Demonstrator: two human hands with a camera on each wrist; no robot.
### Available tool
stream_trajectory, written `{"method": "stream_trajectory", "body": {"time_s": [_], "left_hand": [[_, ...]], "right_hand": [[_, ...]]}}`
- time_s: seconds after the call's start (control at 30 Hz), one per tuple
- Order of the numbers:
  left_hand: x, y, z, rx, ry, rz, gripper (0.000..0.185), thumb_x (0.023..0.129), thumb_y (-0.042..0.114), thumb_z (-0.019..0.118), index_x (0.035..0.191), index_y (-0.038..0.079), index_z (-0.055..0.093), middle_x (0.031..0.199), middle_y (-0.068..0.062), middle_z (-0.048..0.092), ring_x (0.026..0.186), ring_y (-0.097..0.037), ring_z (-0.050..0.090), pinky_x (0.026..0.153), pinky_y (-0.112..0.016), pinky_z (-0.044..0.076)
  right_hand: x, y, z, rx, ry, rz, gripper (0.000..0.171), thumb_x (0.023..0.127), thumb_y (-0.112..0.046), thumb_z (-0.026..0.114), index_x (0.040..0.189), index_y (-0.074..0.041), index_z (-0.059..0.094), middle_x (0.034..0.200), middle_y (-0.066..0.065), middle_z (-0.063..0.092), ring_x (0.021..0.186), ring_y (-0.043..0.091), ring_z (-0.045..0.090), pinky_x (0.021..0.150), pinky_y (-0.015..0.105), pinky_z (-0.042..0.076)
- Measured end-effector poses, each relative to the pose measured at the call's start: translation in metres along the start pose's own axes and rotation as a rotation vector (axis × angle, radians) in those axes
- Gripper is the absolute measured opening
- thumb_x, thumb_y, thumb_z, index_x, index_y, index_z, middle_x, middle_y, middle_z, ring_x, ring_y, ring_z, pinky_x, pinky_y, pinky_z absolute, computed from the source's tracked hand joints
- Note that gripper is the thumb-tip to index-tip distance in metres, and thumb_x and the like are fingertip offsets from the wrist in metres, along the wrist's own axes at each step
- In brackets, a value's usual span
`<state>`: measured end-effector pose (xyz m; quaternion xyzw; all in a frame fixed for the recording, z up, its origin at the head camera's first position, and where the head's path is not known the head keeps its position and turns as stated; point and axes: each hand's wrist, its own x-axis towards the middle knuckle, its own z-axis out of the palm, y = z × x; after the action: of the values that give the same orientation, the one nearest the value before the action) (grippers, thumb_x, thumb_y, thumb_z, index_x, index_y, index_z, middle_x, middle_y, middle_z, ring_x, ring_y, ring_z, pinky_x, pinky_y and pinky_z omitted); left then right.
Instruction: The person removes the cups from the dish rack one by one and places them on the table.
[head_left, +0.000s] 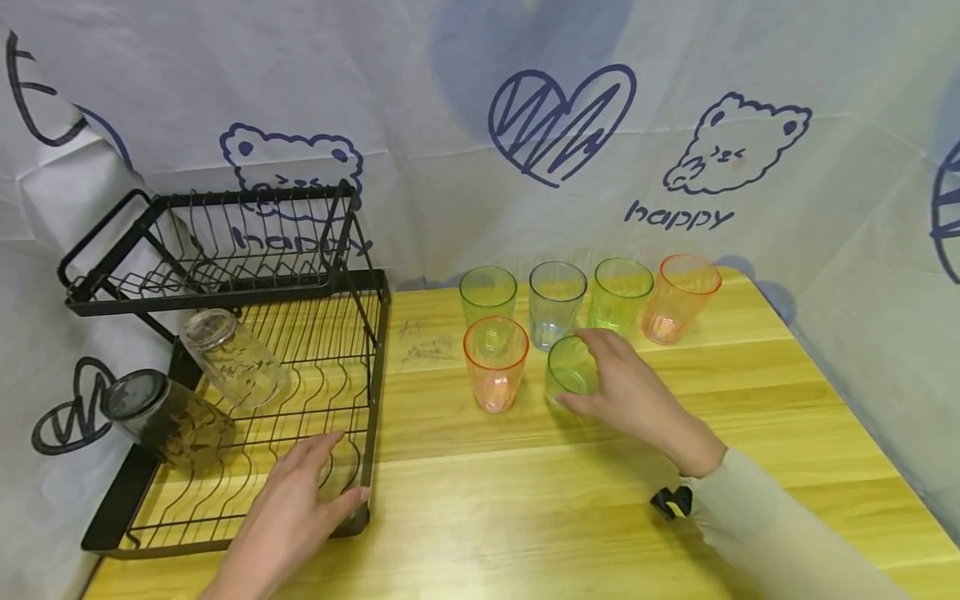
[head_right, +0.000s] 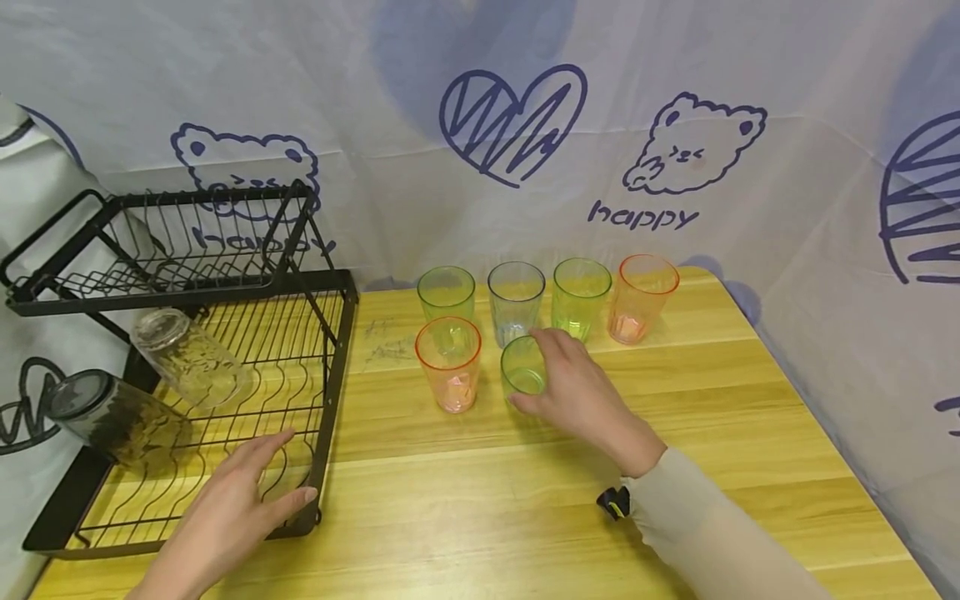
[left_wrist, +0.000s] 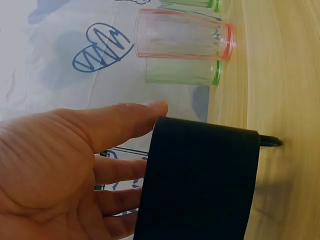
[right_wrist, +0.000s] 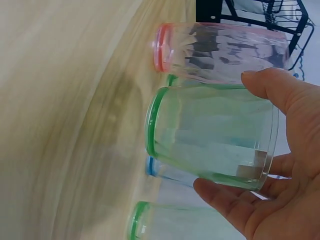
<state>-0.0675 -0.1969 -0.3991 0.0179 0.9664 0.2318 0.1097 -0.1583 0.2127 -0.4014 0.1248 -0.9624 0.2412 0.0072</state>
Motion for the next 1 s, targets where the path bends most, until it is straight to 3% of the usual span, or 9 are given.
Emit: {"method": "stream_trajectory", "body": {"time_s": [0.33, 0.73, 1.0], "left_hand": [[-0.001, -0.003, 0.000, -0.001, 0.004, 0.014, 0.091, 0.092, 0.052, 0.079, 0.161, 0.006, 0.040, 0.159, -0.030, 0.043, 0.139, -0.055, 0.046, 0.107, -0.076, 0.044], [0.000, -0.005, -0.002, 0.007, -0.009, -0.003, 0.097, 0.091, 0.058, 0.077, 0.162, 0.004, 0.037, 0.163, -0.031, 0.036, 0.144, -0.057, 0.040, 0.111, -0.077, 0.038], [-0.001, -0.012, -0.008, 0.011, 0.004, -0.008, 0.098, 0.092, 0.057, 0.076, 0.163, 0.005, 0.034, 0.164, -0.032, 0.034, 0.145, -0.058, 0.037, 0.112, -0.079, 0.034]], "right_hand": [[0.011, 0.002, 0.012, -0.013, -0.050, 0.084, 0.101, 0.085, -0.045, 0.087, 0.159, 0.001, 0.037, 0.158, 0.029, 0.043, 0.143, 0.051, 0.046, 0.114, 0.067, 0.045], [0.016, 0.004, 0.018, -0.034, -0.028, 0.076, 0.099, 0.085, -0.046, 0.087, 0.158, 0.002, 0.039, 0.155, 0.030, 0.046, 0.140, 0.052, 0.048, 0.114, 0.066, 0.046], [0.017, 0.004, 0.017, -0.007, -0.066, 0.084, 0.099, 0.087, -0.043, 0.084, 0.160, 0.003, 0.036, 0.157, 0.030, 0.044, 0.143, 0.052, 0.046, 0.116, 0.065, 0.044]]}}
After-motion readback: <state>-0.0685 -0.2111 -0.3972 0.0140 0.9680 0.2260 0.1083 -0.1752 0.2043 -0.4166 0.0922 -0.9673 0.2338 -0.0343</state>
